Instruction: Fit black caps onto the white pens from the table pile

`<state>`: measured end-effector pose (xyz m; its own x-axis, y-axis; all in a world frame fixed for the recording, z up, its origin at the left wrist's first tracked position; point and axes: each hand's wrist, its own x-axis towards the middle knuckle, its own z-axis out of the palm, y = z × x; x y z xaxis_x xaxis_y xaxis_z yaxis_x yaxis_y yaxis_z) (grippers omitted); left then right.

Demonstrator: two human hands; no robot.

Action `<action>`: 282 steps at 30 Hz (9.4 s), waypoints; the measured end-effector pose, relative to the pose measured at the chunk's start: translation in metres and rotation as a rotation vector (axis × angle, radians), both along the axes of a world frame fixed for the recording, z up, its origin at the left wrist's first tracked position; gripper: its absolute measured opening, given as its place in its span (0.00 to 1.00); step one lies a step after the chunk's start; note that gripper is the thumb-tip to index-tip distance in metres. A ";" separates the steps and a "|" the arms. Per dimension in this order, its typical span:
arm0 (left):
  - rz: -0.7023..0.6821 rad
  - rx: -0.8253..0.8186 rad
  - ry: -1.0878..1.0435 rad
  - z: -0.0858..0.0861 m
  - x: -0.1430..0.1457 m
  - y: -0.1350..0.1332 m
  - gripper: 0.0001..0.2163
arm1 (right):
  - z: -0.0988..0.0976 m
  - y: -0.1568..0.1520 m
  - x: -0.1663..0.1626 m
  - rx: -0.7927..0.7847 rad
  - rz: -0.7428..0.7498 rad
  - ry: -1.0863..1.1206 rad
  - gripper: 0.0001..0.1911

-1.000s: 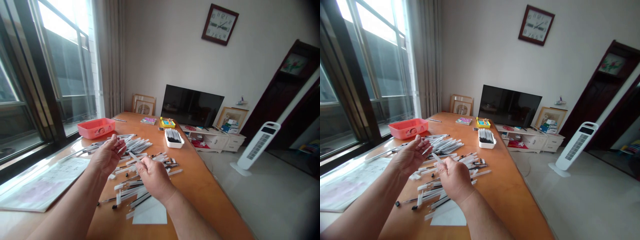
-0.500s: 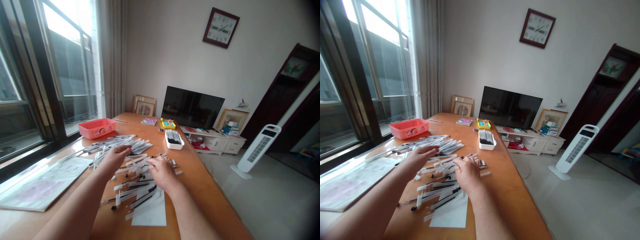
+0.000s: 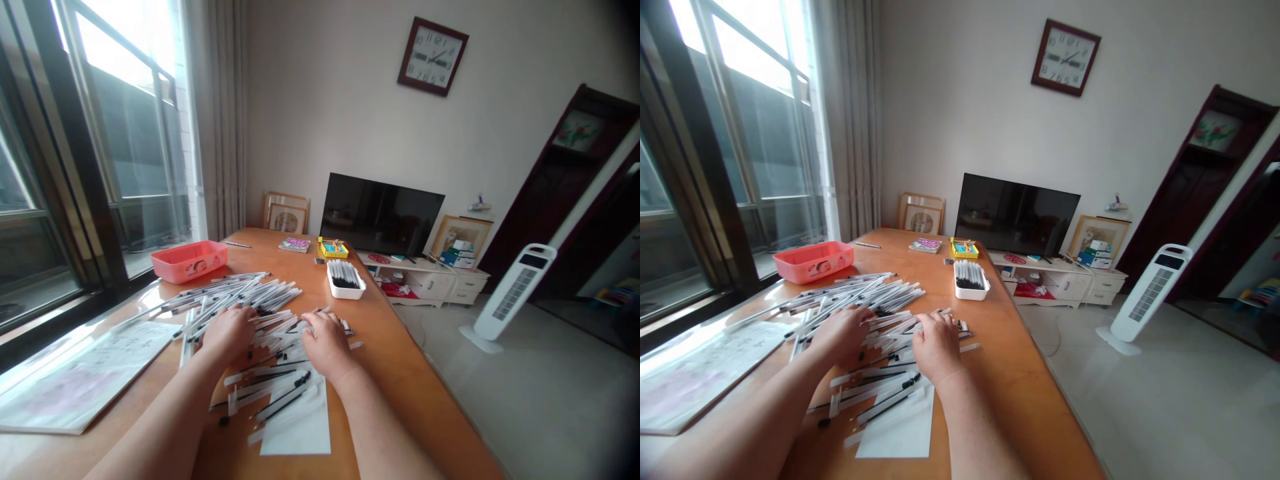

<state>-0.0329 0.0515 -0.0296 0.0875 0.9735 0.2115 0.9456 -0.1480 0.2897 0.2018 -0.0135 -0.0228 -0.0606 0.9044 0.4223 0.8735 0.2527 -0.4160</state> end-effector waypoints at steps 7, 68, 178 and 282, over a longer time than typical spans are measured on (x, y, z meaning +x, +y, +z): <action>0.055 -0.019 0.014 0.009 0.005 -0.005 0.11 | -0.005 0.003 0.002 -0.001 0.008 0.021 0.14; -0.217 -0.694 -1.626 0.029 0.047 -0.042 0.15 | -0.001 0.013 0.013 -0.093 0.147 0.680 0.15; -0.190 -0.164 -1.664 0.034 0.035 -0.032 0.18 | -0.001 0.004 0.003 -0.102 0.170 0.382 0.13; -0.422 -0.653 -1.189 0.049 0.073 -0.072 0.20 | 0.022 0.003 0.012 -0.228 0.363 1.460 0.20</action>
<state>0.0406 -0.0203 0.0191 0.4824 0.8695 -0.1064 0.0138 0.1139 0.9934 0.2139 -0.0109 -0.0012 0.0469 0.9852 0.1647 -0.4176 0.1691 -0.8928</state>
